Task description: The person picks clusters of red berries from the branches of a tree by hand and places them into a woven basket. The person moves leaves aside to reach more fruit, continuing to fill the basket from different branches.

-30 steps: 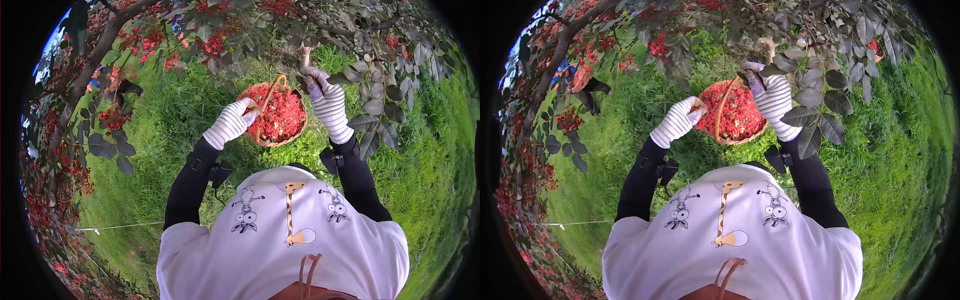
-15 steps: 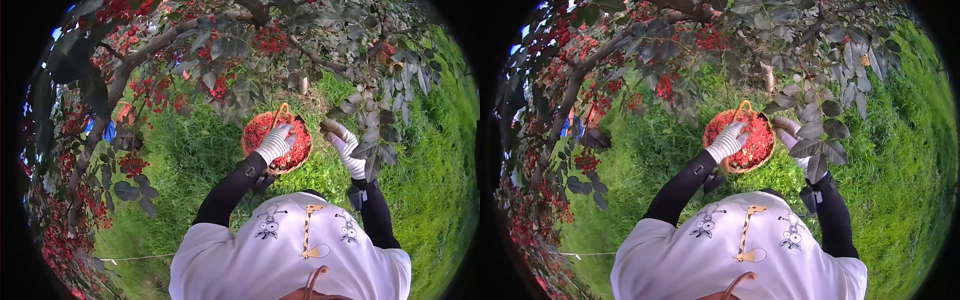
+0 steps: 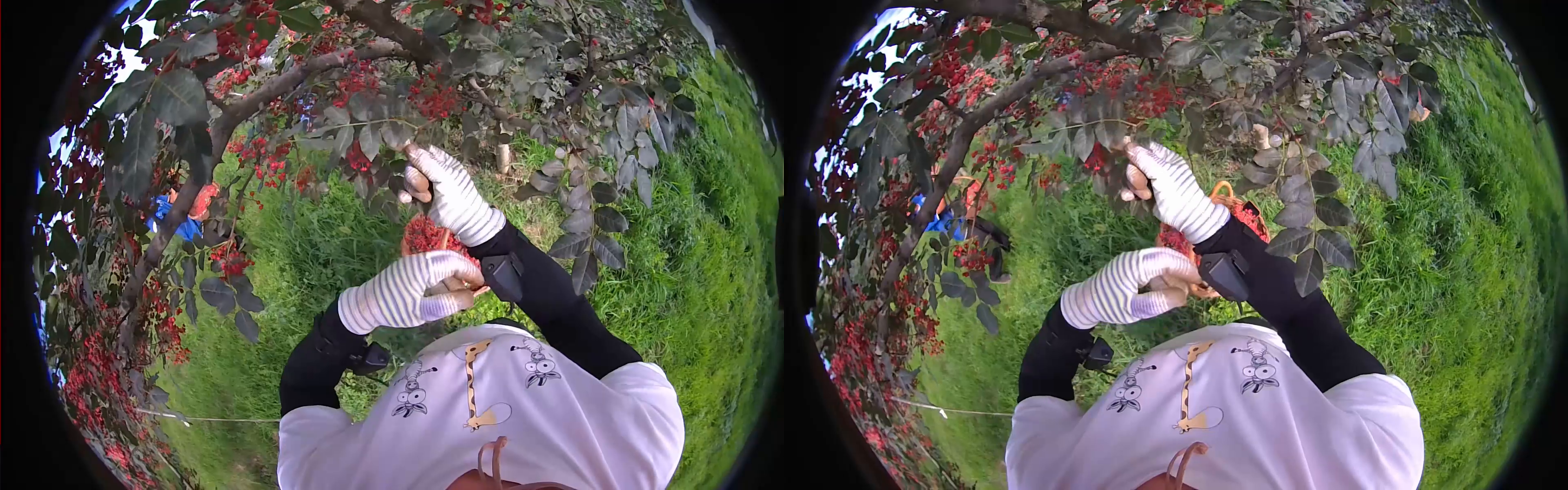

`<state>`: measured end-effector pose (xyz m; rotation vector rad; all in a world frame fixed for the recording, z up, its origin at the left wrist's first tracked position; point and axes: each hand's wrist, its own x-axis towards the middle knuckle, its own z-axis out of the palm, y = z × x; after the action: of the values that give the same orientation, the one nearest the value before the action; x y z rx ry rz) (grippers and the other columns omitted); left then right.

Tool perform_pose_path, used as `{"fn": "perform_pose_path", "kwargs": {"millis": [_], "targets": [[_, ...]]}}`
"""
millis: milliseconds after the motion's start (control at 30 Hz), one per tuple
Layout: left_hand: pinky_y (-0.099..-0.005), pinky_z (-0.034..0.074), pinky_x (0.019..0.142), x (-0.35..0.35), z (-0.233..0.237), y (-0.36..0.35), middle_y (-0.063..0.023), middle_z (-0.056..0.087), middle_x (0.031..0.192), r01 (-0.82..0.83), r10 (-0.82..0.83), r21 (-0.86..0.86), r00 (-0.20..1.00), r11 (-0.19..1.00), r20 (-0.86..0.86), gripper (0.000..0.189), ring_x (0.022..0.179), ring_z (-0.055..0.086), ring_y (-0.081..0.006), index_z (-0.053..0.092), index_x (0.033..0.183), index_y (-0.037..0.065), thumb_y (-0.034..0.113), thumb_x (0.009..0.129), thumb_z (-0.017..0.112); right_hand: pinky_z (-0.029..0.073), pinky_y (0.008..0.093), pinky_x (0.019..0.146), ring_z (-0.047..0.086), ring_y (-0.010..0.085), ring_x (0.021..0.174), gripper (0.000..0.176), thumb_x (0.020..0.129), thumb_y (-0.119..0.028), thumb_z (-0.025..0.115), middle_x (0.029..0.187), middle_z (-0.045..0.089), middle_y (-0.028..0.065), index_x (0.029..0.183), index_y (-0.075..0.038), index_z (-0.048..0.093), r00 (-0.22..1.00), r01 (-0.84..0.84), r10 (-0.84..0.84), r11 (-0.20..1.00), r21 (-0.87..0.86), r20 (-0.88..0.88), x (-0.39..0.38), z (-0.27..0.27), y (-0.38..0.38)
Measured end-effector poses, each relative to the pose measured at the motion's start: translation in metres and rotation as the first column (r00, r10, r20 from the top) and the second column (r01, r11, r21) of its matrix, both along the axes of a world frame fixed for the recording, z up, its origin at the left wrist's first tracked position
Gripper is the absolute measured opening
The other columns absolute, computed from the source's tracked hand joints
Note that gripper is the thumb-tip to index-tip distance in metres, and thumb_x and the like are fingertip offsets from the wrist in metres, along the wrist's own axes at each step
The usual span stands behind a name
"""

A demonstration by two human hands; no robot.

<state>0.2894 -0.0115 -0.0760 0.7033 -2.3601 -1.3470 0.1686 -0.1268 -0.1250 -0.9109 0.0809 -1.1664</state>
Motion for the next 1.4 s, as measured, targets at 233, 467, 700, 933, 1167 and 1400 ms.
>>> {"fn": "perform_pose_path", "kwargs": {"millis": [233, 467, 700, 933, 1167, 1400], "targets": [[-0.0344, 0.046, 0.087, -0.03, 0.034, -0.098, -0.0224, 0.051, 0.117, -0.549, 0.622, -0.799, 0.722, 0.246, -0.305, 0.055, 0.098, 0.057, -0.0301, 0.055, 0.107, -0.005, 0.037, 0.075, 0.071, 0.039, 0.0277, 0.047, 0.046, 0.0109, 0.05, 0.025, 0.092, -0.023, 0.049, 0.055, 0.05, 0.0009, 0.076, -0.005, 0.053, 0.662, 0.35, -0.485, 0.874, -0.336, -0.572, -0.038, -0.042, -0.024], [-0.0403, 0.038, 0.099, -0.048, 0.025, -0.129, -0.0267, 0.047, 0.124, -0.369, 0.801, -0.887, 0.599, 0.276, 0.0, 0.079, 0.118, 0.044, -0.0375, 0.05, 0.117, -0.009, 0.052, 0.07, 0.068, 0.041, 0.0259, 0.053, 0.048, 0.0084, 0.055, 0.022, 0.092, -0.019, 0.05, 0.06, 0.052, -0.0003, 0.076, -0.004, 0.055, 0.414, 0.445, -0.852, 0.497, -0.745, -0.32, -0.042, -0.058, -0.037], [-0.0368, 0.045, 0.089, -0.046, 0.023, -0.155, -0.0199, 0.052, 0.122, -0.511, 0.646, -0.436, 0.721, 0.74, 0.252, 0.086, 0.112, 0.053, -0.0271, 0.03, 0.134, -0.003, 0.052, 0.077, 0.065, 0.04, 0.0263, 0.044, 0.048, 0.0102, 0.046, 0.025, 0.091, -0.025, 0.053, 0.053, 0.05, -0.0001, 0.075, -0.005, 0.053, 0.524, 0.412, -0.647, 0.762, -0.5, -0.554, -0.054, -0.057, -0.038], [-0.0338, 0.042, 0.097, -0.013, 0.001, -0.153, -0.0104, 0.043, 0.134, -0.266, 0.255, -0.03, 0.945, 0.963, -0.204, 0.043, 0.119, 0.047, -0.0244, 0.044, 0.13, 0.005, -0.004, 0.088, 0.044, 0.04, 0.027, 0.045, 0.048, 0.0111, 0.047, 0.025, 0.093, -0.024, 0.05, 0.055, 0.049, 0.0006, 0.076, -0.007, 0.054, 0.698, 0.402, -0.576, 0.807, -0.433, -0.425, -0.075, -0.091, -0.066], [-0.0337, 0.043, 0.099, -0.005, -0.016, -0.171, -0.0121, 0.042, 0.133, -0.123, 0.136, 0.058, 0.913, 0.991, -0.385, 0.052, 0.114, 0.051, -0.0283, 0.047, 0.126, 0.004, -0.017, 0.08, 0.034, 0.039, 0.0277, 0.046, 0.047, 0.0113, 0.048, 0.027, 0.092, -0.027, 0.05, 0.054, 0.05, 0.001, 0.077, -0.005, 0.054, 0.425, 0.321, -0.77, 0.619, -0.717, -0.475, -0.082, -0.101, -0.07], [-0.0328, 0.048, 0.089, -0.021, 0.024, -0.153, -0.012, 0.058, 0.111, -0.344, 0.355, -0.416, 0.933, 0.842, -0.054, 0.037, 0.103, 0.057, -0.023, 0.056, 0.114, 0.002, -0.005, 0.078, 0.052, 0.035, 0.0279, 0.045, 0.045, 0.0103, 0.048, 0.03, 0.091, -0.029, 0.051, 0.053, 0.048, 0.0005, 0.073, -0.006, 0.055, 0.595, 0.321, -0.625, 0.761, -0.564, -0.505, -0.087, -0.095, -0.067]]}}
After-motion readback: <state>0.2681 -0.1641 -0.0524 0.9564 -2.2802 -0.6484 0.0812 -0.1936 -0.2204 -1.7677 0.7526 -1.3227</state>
